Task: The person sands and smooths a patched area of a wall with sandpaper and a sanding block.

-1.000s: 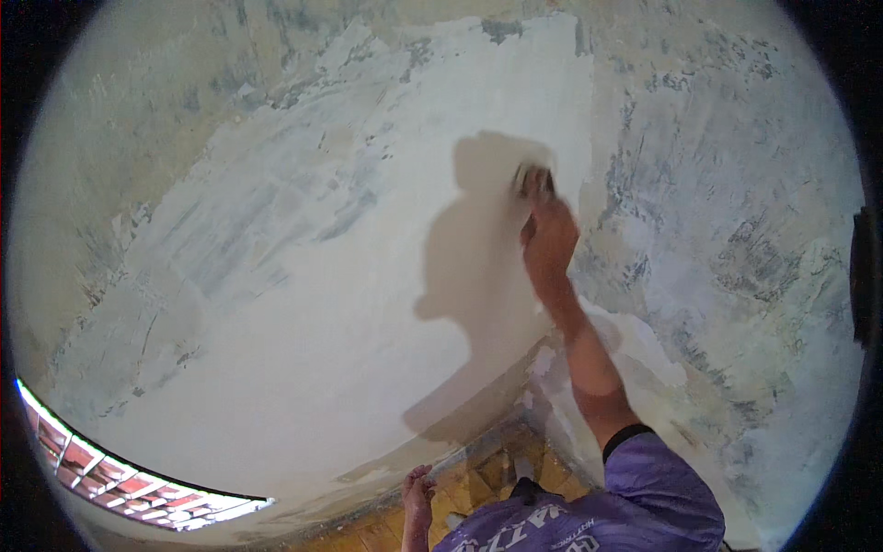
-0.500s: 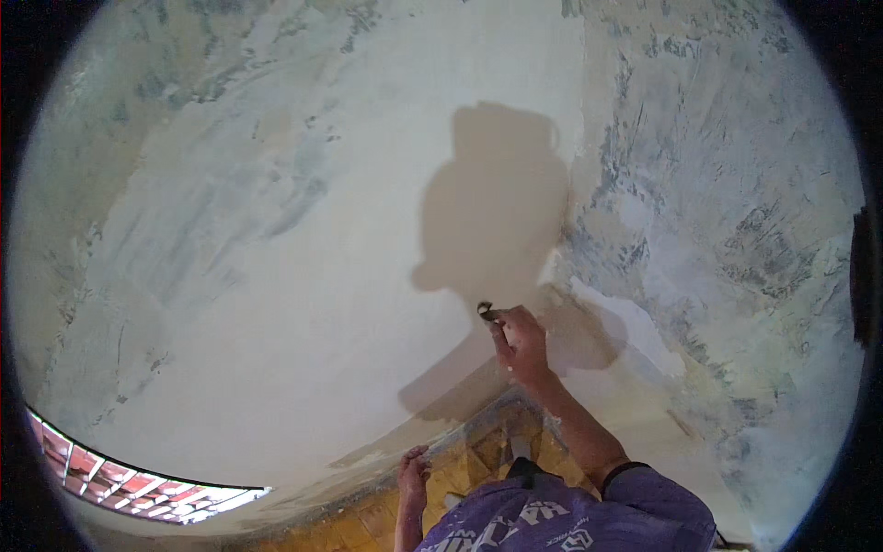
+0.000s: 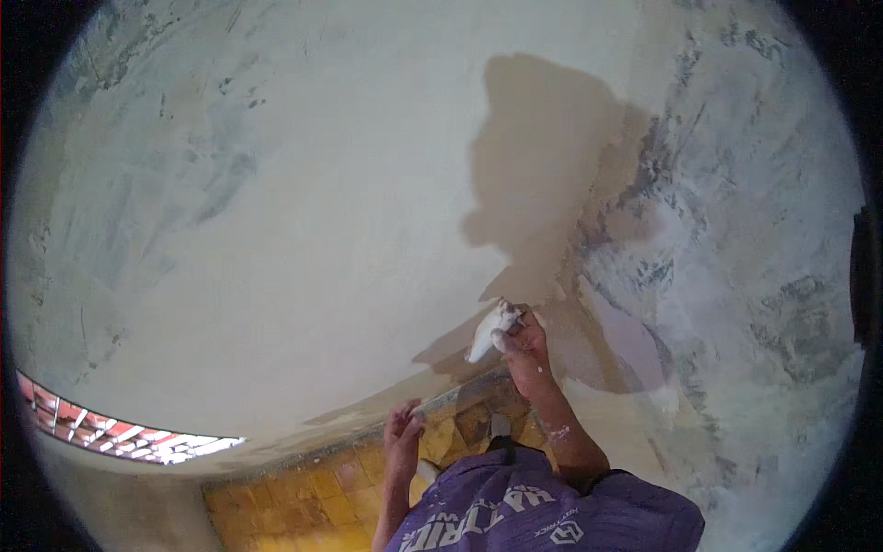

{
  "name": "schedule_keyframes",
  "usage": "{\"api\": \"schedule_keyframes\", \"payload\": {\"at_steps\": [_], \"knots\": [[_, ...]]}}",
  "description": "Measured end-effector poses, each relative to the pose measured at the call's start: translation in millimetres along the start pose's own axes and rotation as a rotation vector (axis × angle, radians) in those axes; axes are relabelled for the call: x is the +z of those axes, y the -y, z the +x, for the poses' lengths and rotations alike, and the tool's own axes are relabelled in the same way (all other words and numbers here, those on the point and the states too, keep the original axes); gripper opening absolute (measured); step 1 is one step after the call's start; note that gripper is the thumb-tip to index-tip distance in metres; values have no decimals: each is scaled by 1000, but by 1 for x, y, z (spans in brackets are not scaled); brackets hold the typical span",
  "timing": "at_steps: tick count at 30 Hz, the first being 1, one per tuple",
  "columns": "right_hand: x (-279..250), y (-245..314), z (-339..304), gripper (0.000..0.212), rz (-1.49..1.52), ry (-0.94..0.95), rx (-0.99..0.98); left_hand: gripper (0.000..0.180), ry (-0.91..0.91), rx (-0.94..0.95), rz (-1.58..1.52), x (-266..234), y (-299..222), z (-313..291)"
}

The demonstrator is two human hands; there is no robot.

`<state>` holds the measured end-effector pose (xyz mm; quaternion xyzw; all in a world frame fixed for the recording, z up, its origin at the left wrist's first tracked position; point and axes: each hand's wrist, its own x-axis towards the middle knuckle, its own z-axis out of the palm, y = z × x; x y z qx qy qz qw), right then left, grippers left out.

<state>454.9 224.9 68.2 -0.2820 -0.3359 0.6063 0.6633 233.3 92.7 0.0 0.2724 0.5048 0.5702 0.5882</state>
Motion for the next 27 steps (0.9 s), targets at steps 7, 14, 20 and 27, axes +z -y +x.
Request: {"api": "schedule_keyframes", "payload": {"at_steps": [7, 14, 20, 27], "knots": [[-13, 14, 1, 39, -101, 296, 263, 39, 321, 272, 303, 102, -67, 34], [-8, 24, 8, 35, -371, 306, 287, 33, 157, 39, 172, 116, -67, 30], [-12, 23, 7, 32, -447, 399, 290, 26, 125, 159, 245, 107, -73, 36], [-5, 31, 16, 33, -609, 437, 149, 46, 45, 211, 264, 91, -85, 26]]}}
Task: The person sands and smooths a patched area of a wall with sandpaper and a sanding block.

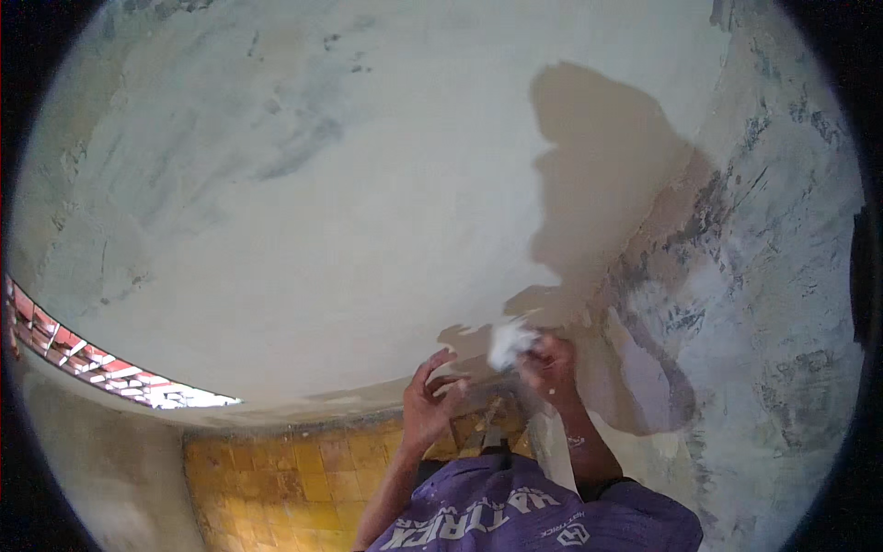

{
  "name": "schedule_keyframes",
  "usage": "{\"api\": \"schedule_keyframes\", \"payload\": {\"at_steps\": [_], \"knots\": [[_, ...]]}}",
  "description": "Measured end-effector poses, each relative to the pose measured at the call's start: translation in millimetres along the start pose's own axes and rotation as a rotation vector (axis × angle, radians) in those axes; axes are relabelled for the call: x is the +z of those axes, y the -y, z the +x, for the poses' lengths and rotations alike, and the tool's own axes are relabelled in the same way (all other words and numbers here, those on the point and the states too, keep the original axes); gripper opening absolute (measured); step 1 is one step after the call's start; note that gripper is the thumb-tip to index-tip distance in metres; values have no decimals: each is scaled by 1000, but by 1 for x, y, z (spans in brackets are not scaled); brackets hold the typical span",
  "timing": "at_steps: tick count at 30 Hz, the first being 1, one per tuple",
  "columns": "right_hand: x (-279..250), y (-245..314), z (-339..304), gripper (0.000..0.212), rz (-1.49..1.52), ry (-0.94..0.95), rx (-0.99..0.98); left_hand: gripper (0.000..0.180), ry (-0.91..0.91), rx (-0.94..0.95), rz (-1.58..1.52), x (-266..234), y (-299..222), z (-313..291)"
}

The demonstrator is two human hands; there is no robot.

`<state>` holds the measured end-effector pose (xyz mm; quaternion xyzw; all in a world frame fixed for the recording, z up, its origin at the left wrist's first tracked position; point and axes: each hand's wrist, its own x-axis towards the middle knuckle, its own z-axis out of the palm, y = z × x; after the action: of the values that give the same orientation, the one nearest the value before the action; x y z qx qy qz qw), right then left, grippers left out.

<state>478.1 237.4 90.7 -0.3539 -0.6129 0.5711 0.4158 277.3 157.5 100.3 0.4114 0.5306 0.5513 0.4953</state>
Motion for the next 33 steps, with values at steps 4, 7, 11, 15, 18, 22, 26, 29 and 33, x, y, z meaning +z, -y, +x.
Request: {"api": "schedule_keyframes", "payload": {"at_steps": [4, 7, 11, 15, 18, 22, 26, 29, 33], "knots": [[0, 41, 33, 23, -531, -840, -533, 50, 85, 50, 103, -50, 50, -19], [3, 41, 53, 18, -844, -988, -463, 45, 37, -118, 52, -74, 52, -41], [50, 5, 56, 15, -812, -794, -568, 42, -67, -170, 86, -127, 84, -67], [116, -86, 7, 33, -640, -25, -163, 33, -20, -283, 93, -169, 118, -79], [183, -143, -39, 47, -412, 62, -12, 40, 34, -337, 106, -203, 133, -91], [233, -213, -105, 37, 249, -253, 287, 35, 48, -408, 106, -225, 147, -95], [231, -233, -145, 30, 489, -443, 367, 30, 46, -444, 89, -239, 158, -102], [222, -217, -156, 28, 514, -563, 396, 29, 82, -421, 70, -249, 162, -104], [218, -195, -149, 30, 212, -726, 407, 27, 141, -479, 13, -278, 166, -109]]}}
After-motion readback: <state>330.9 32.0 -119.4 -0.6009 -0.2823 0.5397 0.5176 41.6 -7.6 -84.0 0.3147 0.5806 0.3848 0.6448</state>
